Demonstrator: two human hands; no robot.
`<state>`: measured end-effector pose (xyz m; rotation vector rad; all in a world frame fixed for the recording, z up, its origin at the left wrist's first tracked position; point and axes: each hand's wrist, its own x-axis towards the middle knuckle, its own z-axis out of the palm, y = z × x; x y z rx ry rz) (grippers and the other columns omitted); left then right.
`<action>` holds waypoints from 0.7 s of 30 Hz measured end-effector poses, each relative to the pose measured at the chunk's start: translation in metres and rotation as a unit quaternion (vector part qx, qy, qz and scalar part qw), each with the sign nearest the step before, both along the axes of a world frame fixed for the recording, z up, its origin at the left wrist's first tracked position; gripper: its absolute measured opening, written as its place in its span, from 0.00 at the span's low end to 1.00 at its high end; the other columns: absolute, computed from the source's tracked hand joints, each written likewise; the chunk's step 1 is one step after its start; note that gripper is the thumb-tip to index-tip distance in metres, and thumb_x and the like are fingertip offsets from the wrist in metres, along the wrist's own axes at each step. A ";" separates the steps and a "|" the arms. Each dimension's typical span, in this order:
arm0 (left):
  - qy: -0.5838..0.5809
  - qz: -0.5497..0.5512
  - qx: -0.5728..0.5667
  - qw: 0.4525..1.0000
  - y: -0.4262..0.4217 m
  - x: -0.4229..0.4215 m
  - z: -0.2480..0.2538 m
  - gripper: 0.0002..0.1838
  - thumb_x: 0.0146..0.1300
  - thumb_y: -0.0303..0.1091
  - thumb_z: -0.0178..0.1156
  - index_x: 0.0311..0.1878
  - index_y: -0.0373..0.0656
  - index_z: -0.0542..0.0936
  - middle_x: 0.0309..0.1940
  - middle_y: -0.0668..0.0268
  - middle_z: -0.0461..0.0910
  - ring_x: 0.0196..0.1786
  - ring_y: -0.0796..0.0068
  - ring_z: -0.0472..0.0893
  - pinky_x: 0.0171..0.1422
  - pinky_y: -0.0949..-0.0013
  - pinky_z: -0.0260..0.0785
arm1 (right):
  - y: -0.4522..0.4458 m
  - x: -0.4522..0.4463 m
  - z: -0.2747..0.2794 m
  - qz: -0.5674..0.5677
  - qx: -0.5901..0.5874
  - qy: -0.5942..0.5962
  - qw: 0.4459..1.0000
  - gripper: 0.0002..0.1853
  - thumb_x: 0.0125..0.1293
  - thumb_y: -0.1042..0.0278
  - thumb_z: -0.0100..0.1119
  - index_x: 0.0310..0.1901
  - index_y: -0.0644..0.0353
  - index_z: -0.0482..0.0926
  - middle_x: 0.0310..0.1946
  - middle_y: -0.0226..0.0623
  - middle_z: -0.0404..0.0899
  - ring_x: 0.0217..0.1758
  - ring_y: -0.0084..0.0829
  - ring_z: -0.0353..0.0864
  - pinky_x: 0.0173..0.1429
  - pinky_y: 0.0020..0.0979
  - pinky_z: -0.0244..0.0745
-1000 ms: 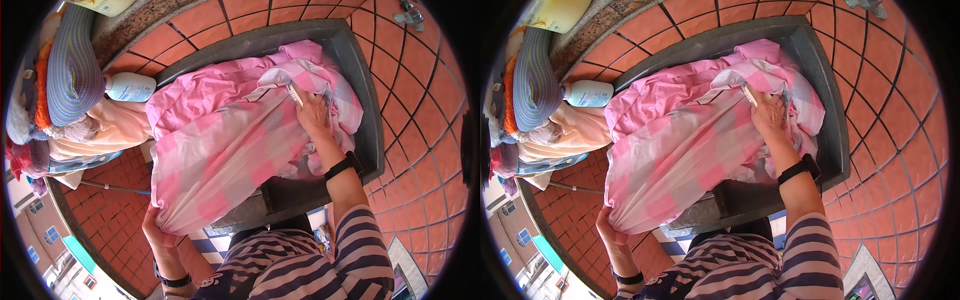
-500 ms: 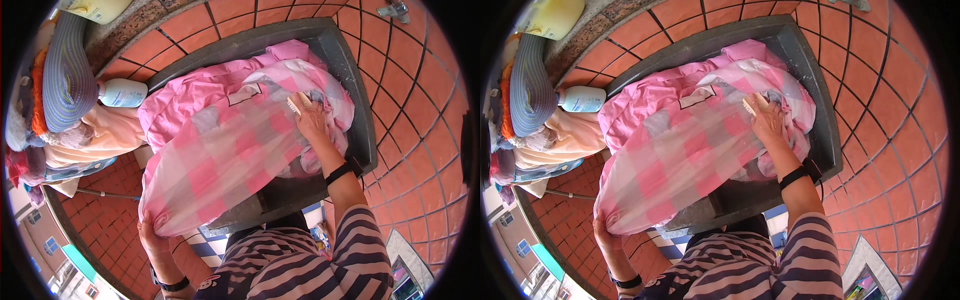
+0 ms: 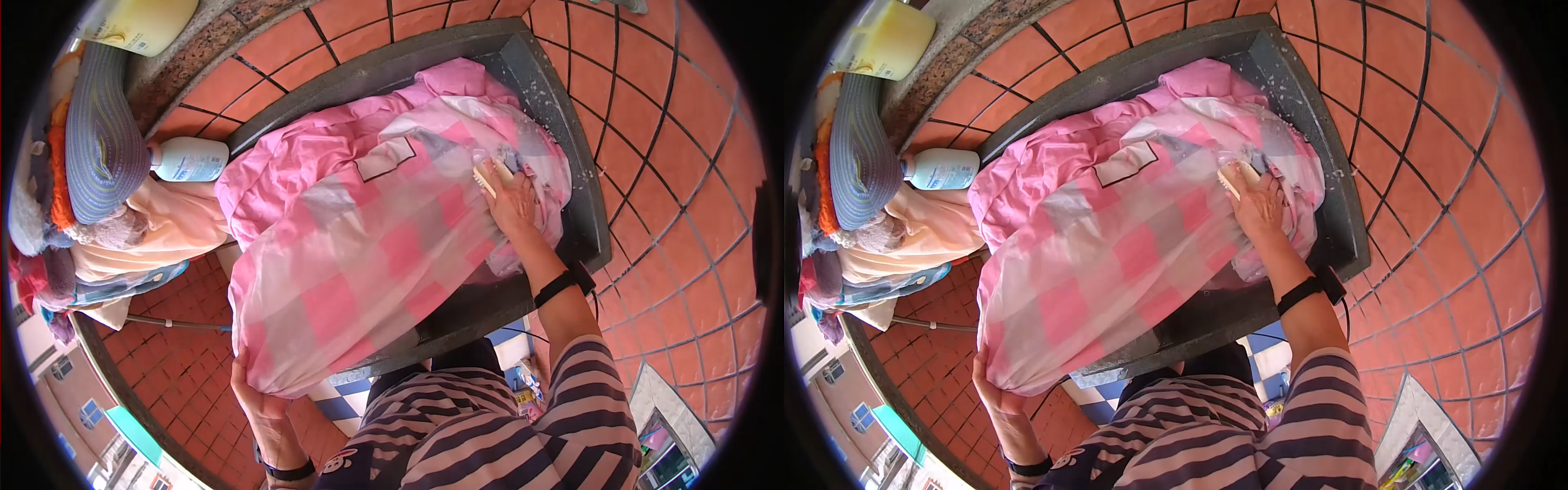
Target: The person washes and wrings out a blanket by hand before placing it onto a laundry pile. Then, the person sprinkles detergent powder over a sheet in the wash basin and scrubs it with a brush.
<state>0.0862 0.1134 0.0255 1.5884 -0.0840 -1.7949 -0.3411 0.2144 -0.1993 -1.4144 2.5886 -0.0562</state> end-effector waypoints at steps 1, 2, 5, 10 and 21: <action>0.005 -0.003 -0.005 1.000 0.000 -0.003 -0.005 0.27 0.63 0.45 0.56 0.62 0.42 0.69 0.57 0.54 0.73 0.58 0.52 0.74 0.62 0.44 0.67 | -0.010 0.001 0.005 -0.049 -0.031 0.037 0.998 0.37 0.61 0.54 0.60 0.71 0.42 0.57 0.46 0.58 0.68 0.45 0.51 0.70 0.50 0.48 0.68; 0.037 -0.018 -0.005 0.999 0.004 -0.010 -0.007 0.27 0.62 0.45 0.57 0.61 0.42 0.69 0.57 0.54 0.73 0.58 0.53 0.74 0.61 0.45 0.68 | -0.022 0.020 0.020 -0.035 -0.117 -0.048 0.991 0.38 0.60 0.52 0.61 0.71 0.41 0.58 0.42 0.54 0.69 0.42 0.50 0.70 0.47 0.47 0.68; 0.059 -0.032 0.024 0.997 0.020 -0.014 -0.011 0.27 0.61 0.39 0.58 0.62 0.40 0.68 0.56 0.53 0.74 0.56 0.54 0.76 0.59 0.46 0.71 | -0.052 0.143 0.086 0.106 -0.276 -0.271 0.916 0.41 0.53 0.48 0.66 0.70 0.39 0.61 0.36 0.50 0.68 0.39 0.50 0.70 0.45 0.45 0.68; 0.069 -0.118 0.030 0.990 0.019 -0.020 0.017 0.32 0.57 0.25 0.52 0.67 0.35 0.59 0.57 0.50 0.72 0.58 0.50 0.74 0.61 0.45 0.70 | -0.038 0.137 0.051 0.231 -0.260 -0.234 0.908 0.32 0.57 0.51 0.62 0.65 0.25 0.66 0.42 0.45 0.67 0.43 0.48 0.70 0.48 0.45 0.68; -0.128 -0.189 -0.103 0.968 0.042 -0.034 -0.018 0.24 0.68 0.37 0.55 0.63 0.34 0.66 0.55 0.58 0.74 0.55 0.67 0.77 0.58 0.64 0.71 | -0.049 0.173 0.108 0.184 -0.301 -0.321 0.879 0.33 0.59 0.58 0.63 0.68 0.35 0.64 0.36 0.48 0.68 0.39 0.47 0.69 0.44 0.46 0.69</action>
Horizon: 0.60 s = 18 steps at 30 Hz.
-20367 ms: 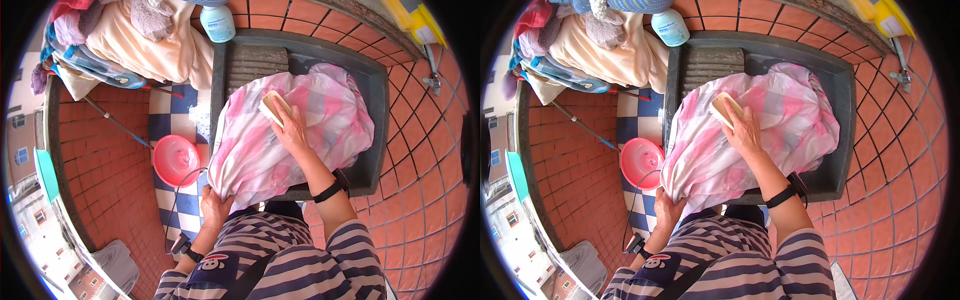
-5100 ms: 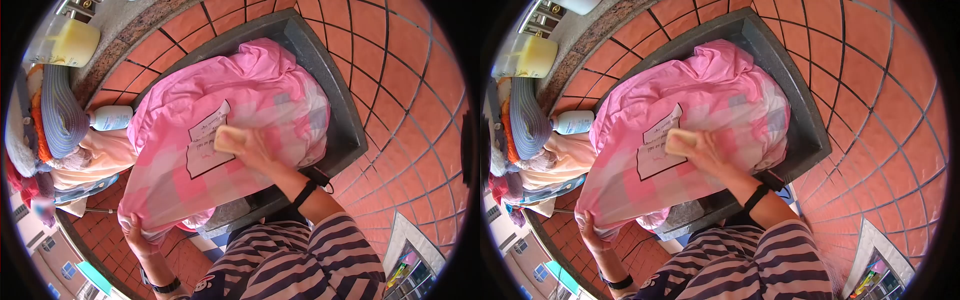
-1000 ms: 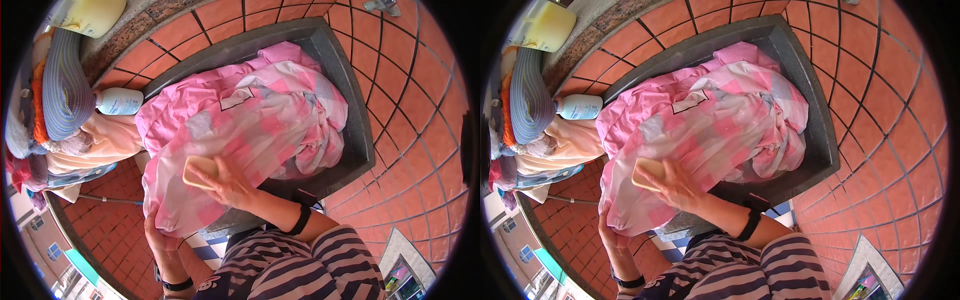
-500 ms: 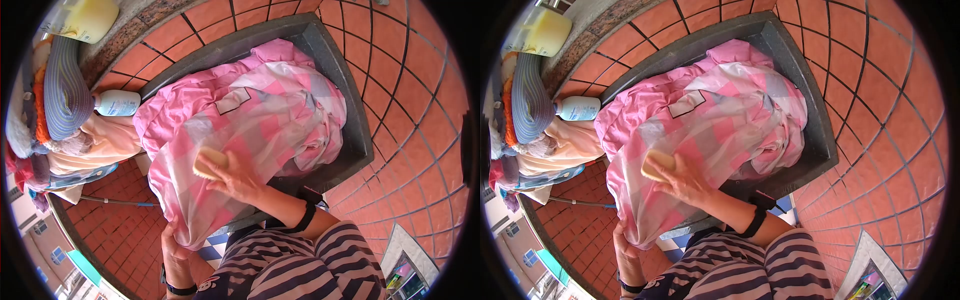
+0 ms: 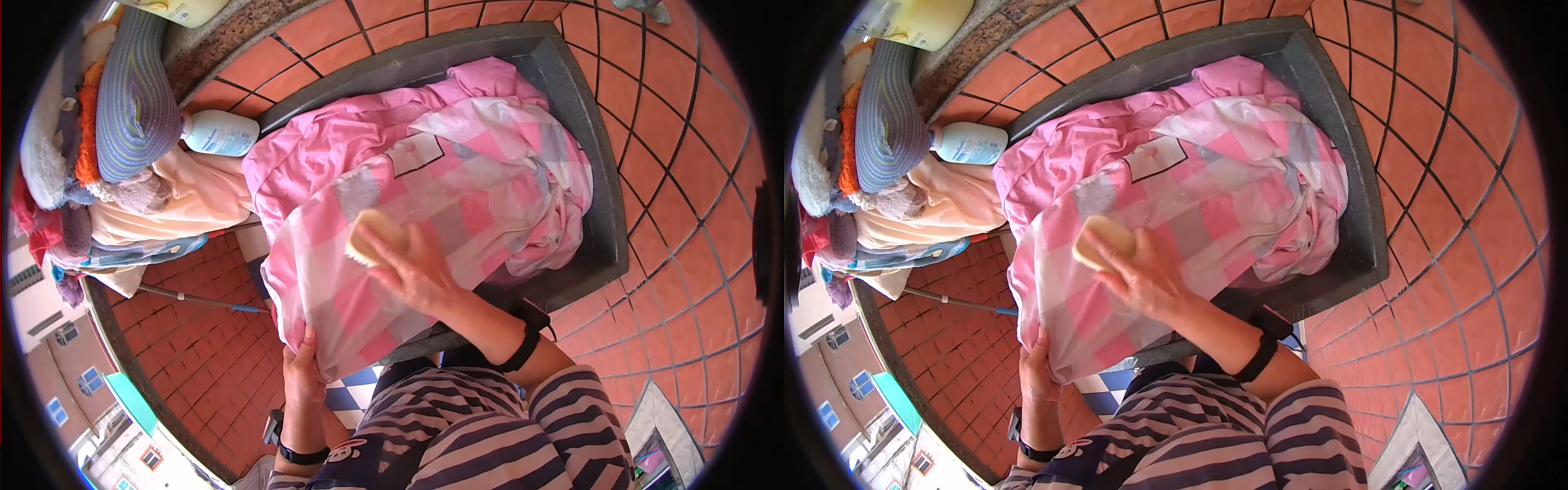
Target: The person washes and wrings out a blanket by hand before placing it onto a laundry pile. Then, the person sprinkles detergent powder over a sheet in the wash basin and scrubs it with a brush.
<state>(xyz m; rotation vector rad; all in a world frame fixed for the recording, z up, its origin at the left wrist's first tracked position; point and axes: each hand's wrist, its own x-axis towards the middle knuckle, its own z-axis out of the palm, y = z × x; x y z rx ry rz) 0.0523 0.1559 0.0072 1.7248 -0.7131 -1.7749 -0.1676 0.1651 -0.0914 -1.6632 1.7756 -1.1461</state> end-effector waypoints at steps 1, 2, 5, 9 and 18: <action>-0.004 0.002 -0.003 1.000 -0.001 0.001 0.004 0.24 0.68 0.37 0.55 0.63 0.34 0.66 0.55 0.58 0.74 0.55 0.67 0.77 0.58 0.64 0.71 | -0.005 0.014 -0.004 0.002 -0.003 -0.004 1.000 0.33 0.59 0.58 0.63 0.68 0.35 0.64 0.36 0.48 0.68 0.39 0.47 0.69 0.44 0.46 0.69; -0.025 0.005 -0.029 0.999 -0.002 0.005 0.012 0.24 0.68 0.37 0.54 0.62 0.33 0.66 0.54 0.58 0.75 0.54 0.67 0.77 0.56 0.65 0.72 | -0.007 0.027 -0.014 0.077 -0.054 -0.017 0.995 0.34 0.58 0.57 0.64 0.67 0.32 0.65 0.36 0.47 0.67 0.39 0.47 0.70 0.44 0.46 0.69; -0.038 0.023 -0.086 0.995 0.002 0.023 0.030 0.21 0.69 0.33 0.53 0.61 0.34 0.68 0.53 0.57 0.76 0.52 0.68 0.78 0.54 0.67 0.73 | -0.010 -0.044 -0.065 0.022 -0.070 0.154 0.985 0.32 0.57 0.53 0.63 0.65 0.30 0.68 0.37 0.45 0.68 0.40 0.45 0.71 0.44 0.44 0.69; -0.050 -0.001 -0.088 0.995 0.011 0.032 0.018 0.21 0.69 0.33 0.52 0.62 0.35 0.67 0.54 0.57 0.75 0.55 0.66 0.77 0.60 0.63 0.70 | 0.030 -0.181 -0.121 -0.077 0.207 0.295 0.930 0.27 0.63 0.56 0.57 0.65 0.40 0.68 0.31 0.54 0.72 0.38 0.51 0.73 0.42 0.49 0.68; -0.012 0.056 -0.117 0.991 -0.005 0.025 0.007 0.15 0.70 0.35 0.49 0.53 0.35 0.75 0.47 0.61 0.79 0.48 0.71 0.78 0.54 0.67 0.71 | -0.016 0.025 -0.009 0.115 -0.063 0.002 0.991 0.36 0.54 0.54 0.66 0.66 0.28 0.65 0.38 0.46 0.66 0.38 0.45 0.71 0.45 0.44 0.70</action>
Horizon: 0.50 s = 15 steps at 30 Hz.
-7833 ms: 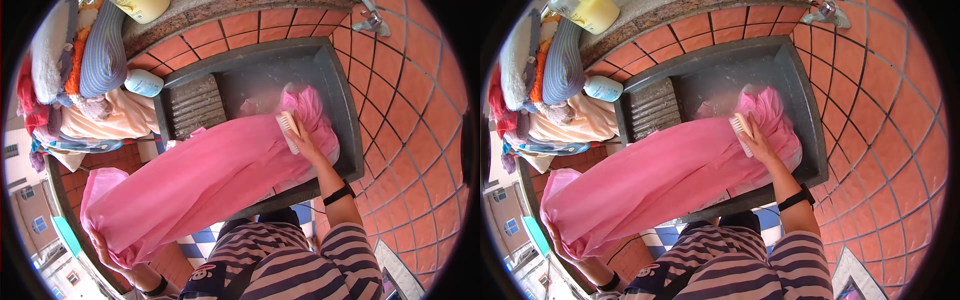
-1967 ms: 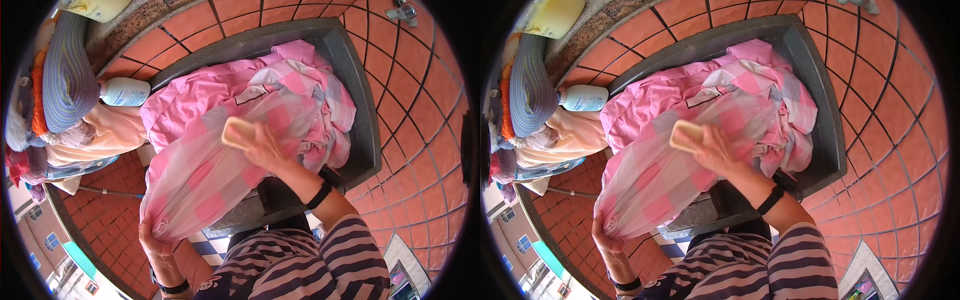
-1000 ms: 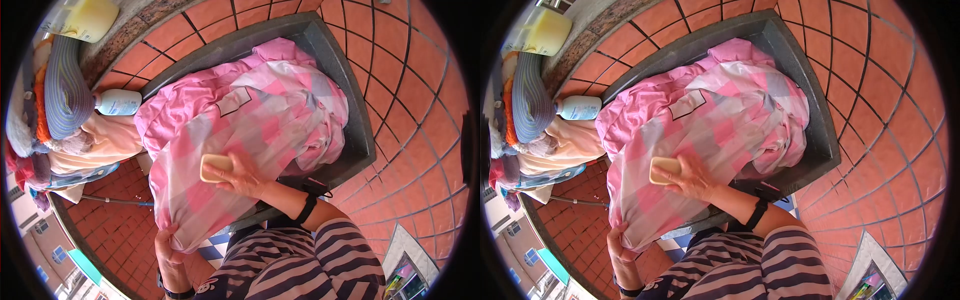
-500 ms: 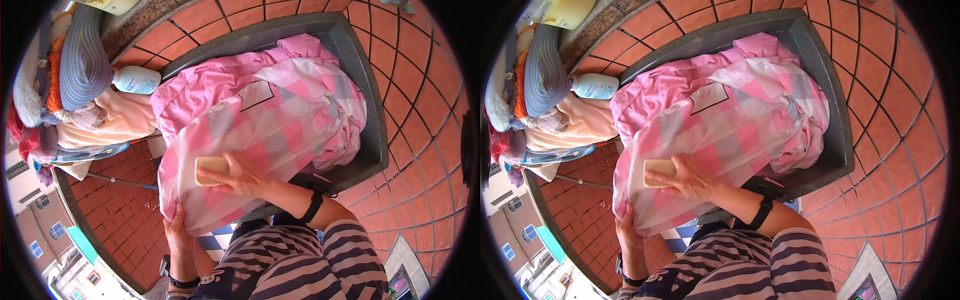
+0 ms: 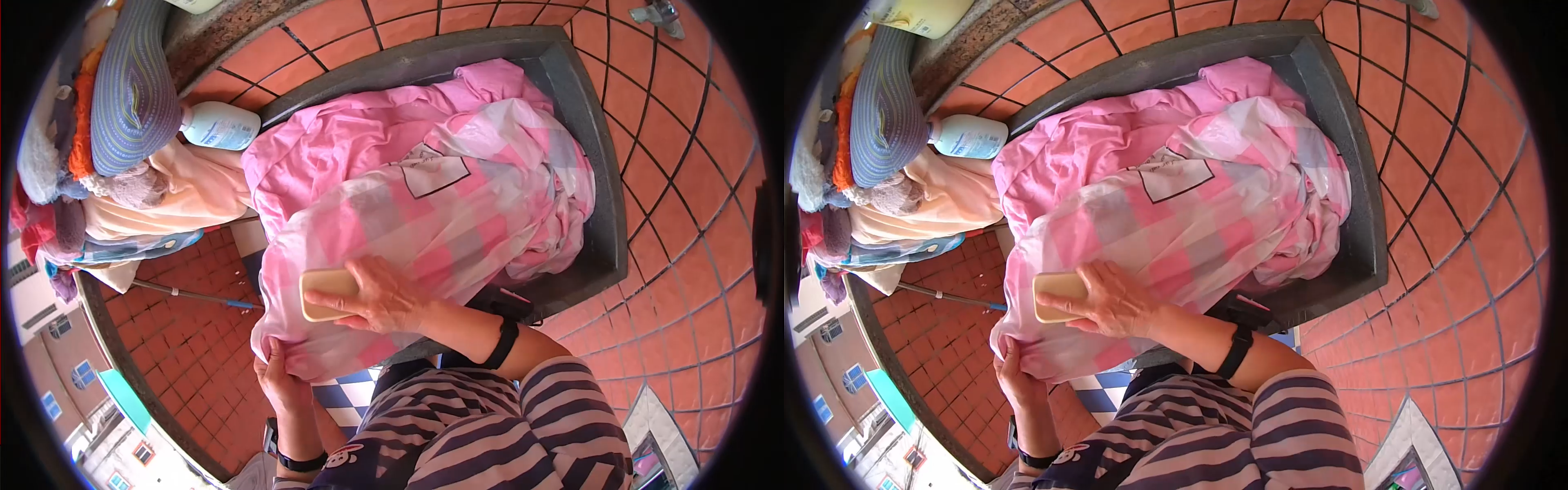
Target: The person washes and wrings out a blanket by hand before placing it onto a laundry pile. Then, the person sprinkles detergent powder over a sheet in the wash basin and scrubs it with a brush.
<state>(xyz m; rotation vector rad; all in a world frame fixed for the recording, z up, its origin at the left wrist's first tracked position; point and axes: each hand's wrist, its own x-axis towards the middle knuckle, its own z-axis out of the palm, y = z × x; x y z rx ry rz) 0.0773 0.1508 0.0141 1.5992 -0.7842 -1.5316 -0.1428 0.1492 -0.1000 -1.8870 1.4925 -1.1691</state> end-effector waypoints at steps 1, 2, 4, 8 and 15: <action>0.054 0.052 0.016 0.997 0.003 0.000 -0.003 0.16 0.71 0.36 0.48 0.55 0.35 0.73 0.49 0.59 0.78 0.51 0.68 0.77 0.57 0.63 0.69 | 0.000 -0.001 -0.009 0.033 -0.023 0.013 0.999 0.37 0.52 0.55 0.68 0.65 0.25 0.66 0.39 0.45 0.66 0.38 0.44 0.71 0.45 0.43 0.71; 0.107 0.104 0.031 0.988 0.007 0.003 -0.005 0.17 0.71 0.37 0.46 0.56 0.36 0.72 0.52 0.57 0.77 0.54 0.65 0.76 0.61 0.59 0.68 | 0.000 -0.039 -0.030 -0.016 0.020 0.074 0.997 0.36 0.52 0.56 0.68 0.65 0.24 0.66 0.38 0.44 0.67 0.39 0.45 0.71 0.44 0.44 0.71; 0.154 0.101 0.057 0.981 0.015 0.021 -0.006 0.20 0.71 0.40 0.45 0.58 0.37 0.70 0.55 0.55 0.75 0.57 0.61 0.74 0.63 0.55 0.65 | 0.029 -0.141 -0.100 -0.186 0.134 0.297 0.927 0.35 0.55 0.59 0.65 0.66 0.29 0.65 0.38 0.45 0.68 0.38 0.46 0.70 0.43 0.44 0.70; 0.299 0.140 0.134 0.934 0.006 0.014 -0.026 0.25 0.71 0.50 0.44 0.59 0.40 0.70 0.58 0.55 0.72 0.62 0.55 0.72 0.67 0.48 0.62 | 0.065 -0.197 -0.103 -0.225 0.189 0.334 0.896 0.32 0.61 0.59 0.60 0.68 0.37 0.63 0.33 0.52 0.72 0.35 0.47 0.71 0.42 0.44 0.68; 0.226 0.052 0.305 0.924 0.007 -0.012 -0.002 0.31 0.65 0.47 0.52 0.64 0.36 0.65 0.57 0.51 0.74 0.57 0.51 0.75 0.62 0.47 0.68 | 0.006 0.005 0.005 0.081 -0.023 0.022 0.996 0.34 0.57 0.57 0.64 0.66 0.27 0.65 0.38 0.43 0.67 0.41 0.45 0.70 0.47 0.43 0.68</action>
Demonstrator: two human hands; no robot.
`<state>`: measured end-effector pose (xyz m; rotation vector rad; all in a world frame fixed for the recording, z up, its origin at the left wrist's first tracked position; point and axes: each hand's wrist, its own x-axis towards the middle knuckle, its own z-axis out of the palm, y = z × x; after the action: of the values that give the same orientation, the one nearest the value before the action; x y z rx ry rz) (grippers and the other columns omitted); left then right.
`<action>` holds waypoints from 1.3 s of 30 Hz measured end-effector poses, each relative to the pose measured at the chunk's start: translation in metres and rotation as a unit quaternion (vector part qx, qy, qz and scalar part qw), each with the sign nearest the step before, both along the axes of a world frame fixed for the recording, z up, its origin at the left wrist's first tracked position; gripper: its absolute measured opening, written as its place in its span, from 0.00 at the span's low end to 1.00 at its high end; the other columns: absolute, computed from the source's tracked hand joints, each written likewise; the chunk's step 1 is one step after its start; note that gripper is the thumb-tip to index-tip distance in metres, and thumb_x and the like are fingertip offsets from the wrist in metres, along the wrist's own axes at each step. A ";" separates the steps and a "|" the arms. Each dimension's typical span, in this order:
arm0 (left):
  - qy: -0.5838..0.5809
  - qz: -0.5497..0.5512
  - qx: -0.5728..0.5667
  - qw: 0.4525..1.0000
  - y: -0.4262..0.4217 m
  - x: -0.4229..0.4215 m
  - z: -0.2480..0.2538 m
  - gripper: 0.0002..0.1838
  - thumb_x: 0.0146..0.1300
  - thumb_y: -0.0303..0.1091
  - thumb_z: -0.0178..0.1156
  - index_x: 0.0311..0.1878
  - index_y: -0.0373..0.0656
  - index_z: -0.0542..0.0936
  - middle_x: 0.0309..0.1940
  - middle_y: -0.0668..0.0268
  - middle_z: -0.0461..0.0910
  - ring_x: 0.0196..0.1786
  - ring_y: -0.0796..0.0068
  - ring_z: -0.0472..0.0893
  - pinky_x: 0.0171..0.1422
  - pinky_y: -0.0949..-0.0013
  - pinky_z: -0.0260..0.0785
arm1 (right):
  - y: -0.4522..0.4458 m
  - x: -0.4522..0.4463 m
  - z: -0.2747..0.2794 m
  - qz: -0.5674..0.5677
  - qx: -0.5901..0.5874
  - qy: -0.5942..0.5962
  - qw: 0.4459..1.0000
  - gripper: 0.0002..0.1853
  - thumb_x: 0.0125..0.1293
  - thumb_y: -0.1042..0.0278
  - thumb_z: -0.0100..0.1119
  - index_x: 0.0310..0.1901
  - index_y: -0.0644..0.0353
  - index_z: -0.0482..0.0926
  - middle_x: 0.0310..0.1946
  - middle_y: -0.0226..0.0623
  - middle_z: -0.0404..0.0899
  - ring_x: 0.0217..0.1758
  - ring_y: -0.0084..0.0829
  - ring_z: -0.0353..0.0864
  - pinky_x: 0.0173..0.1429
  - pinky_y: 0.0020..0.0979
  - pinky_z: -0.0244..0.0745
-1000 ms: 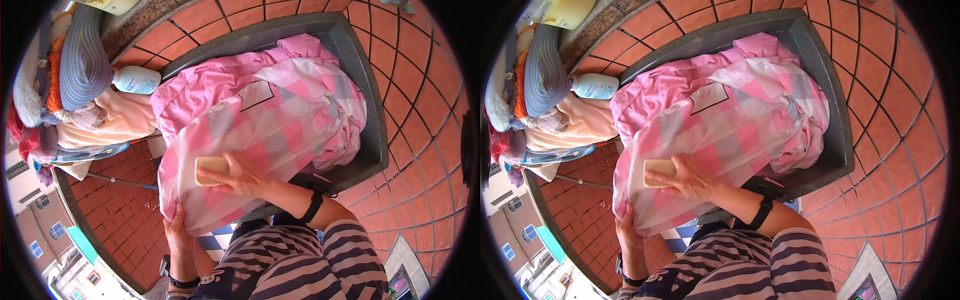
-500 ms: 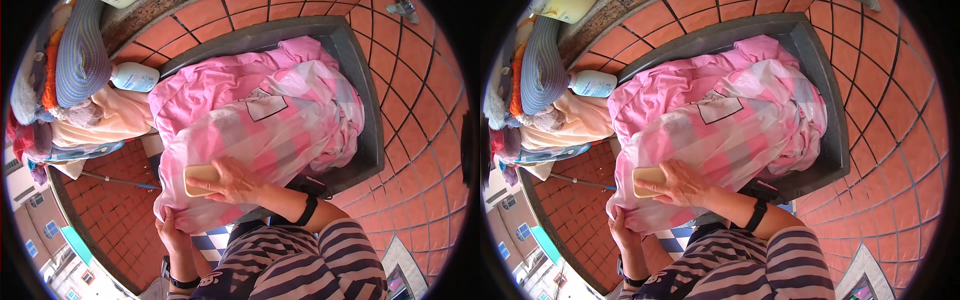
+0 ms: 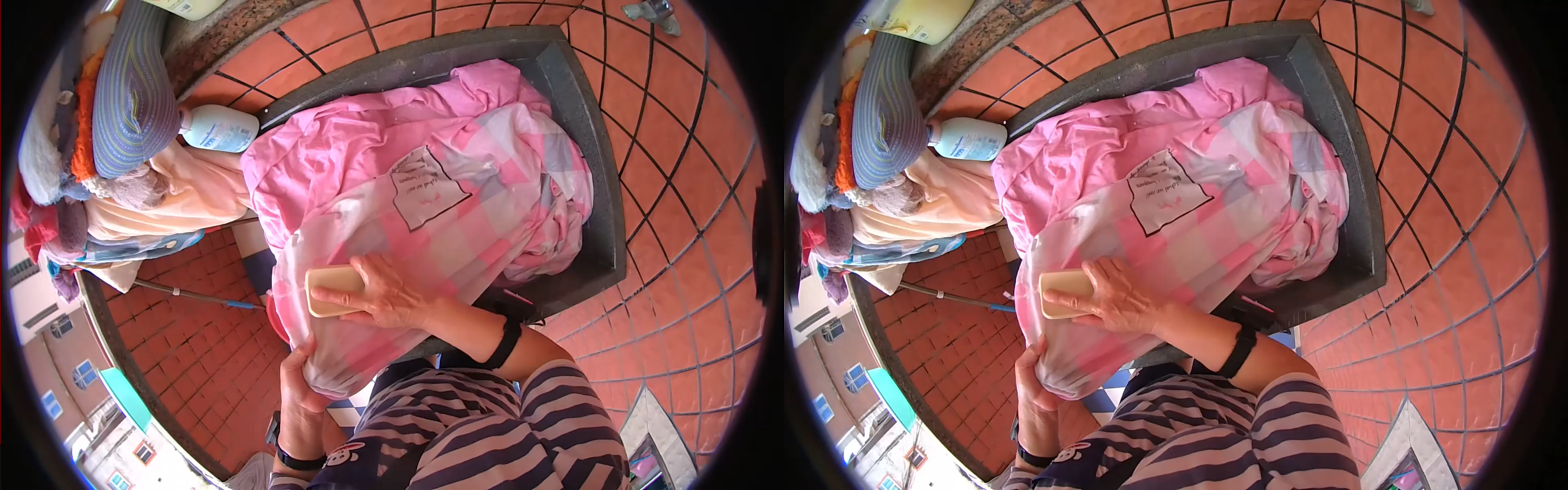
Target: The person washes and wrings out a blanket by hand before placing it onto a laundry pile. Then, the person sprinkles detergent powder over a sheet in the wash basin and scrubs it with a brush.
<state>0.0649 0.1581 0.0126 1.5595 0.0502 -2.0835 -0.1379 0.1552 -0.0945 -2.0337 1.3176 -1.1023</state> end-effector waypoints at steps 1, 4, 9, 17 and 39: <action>-0.025 -0.046 0.019 0.998 0.000 0.008 0.003 0.30 0.63 0.42 0.53 0.64 0.34 0.65 0.56 0.49 0.74 0.55 0.51 0.76 0.60 0.47 0.69 | -0.002 -0.010 -0.009 -0.001 -0.001 -0.002 1.000 0.34 0.57 0.57 0.64 0.66 0.27 0.65 0.38 0.43 0.67 0.41 0.45 0.70 0.47 0.43 0.68; -0.064 -0.001 -0.047 0.997 0.005 0.022 0.027 0.30 0.58 0.33 0.55 0.64 0.32 0.63 0.54 0.47 0.74 0.54 0.50 0.77 0.59 0.45 0.70 | -0.001 -0.114 -0.075 -0.192 0.095 0.218 0.952 0.33 0.56 0.56 0.64 0.65 0.25 0.67 0.39 0.44 0.68 0.42 0.45 0.71 0.46 0.43 0.69; -0.137 -0.043 -0.151 0.978 0.003 0.030 0.018 0.35 0.53 0.27 0.60 0.67 0.39 0.61 0.58 0.52 0.71 0.57 0.52 0.75 0.60 0.47 0.70 | 0.037 -0.198 -0.103 -0.308 0.169 0.325 0.878 0.32 0.59 0.59 0.61 0.67 0.35 0.65 0.38 0.49 0.71 0.38 0.48 0.71 0.42 0.44 0.69; -0.182 -0.080 -0.245 0.949 -0.003 0.025 0.052 0.35 0.51 0.28 0.66 0.63 0.36 0.65 0.55 0.54 0.74 0.55 0.57 0.76 0.60 0.55 0.70 | 0.005 -0.037 -0.034 -0.067 0.017 -0.032 0.997 0.38 0.52 0.60 0.69 0.66 0.24 0.65 0.36 0.47 0.67 0.38 0.47 0.71 0.44 0.44 0.70; -0.198 -0.004 -0.448 0.872 -0.019 0.086 0.086 0.33 0.62 0.45 0.61 0.62 0.31 0.65 0.59 0.51 0.70 0.60 0.52 0.71 0.64 0.47 0.65 | 0.015 -0.248 -0.112 -0.253 0.134 0.407 0.868 0.33 0.58 0.59 0.59 0.66 0.22 0.64 0.41 0.49 0.70 0.46 0.49 0.70 0.50 0.45 0.69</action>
<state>0.1509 0.1389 0.0986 1.3044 -0.9340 -1.3773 -0.3860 0.1704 -0.2070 -2.0434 2.3606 -0.1336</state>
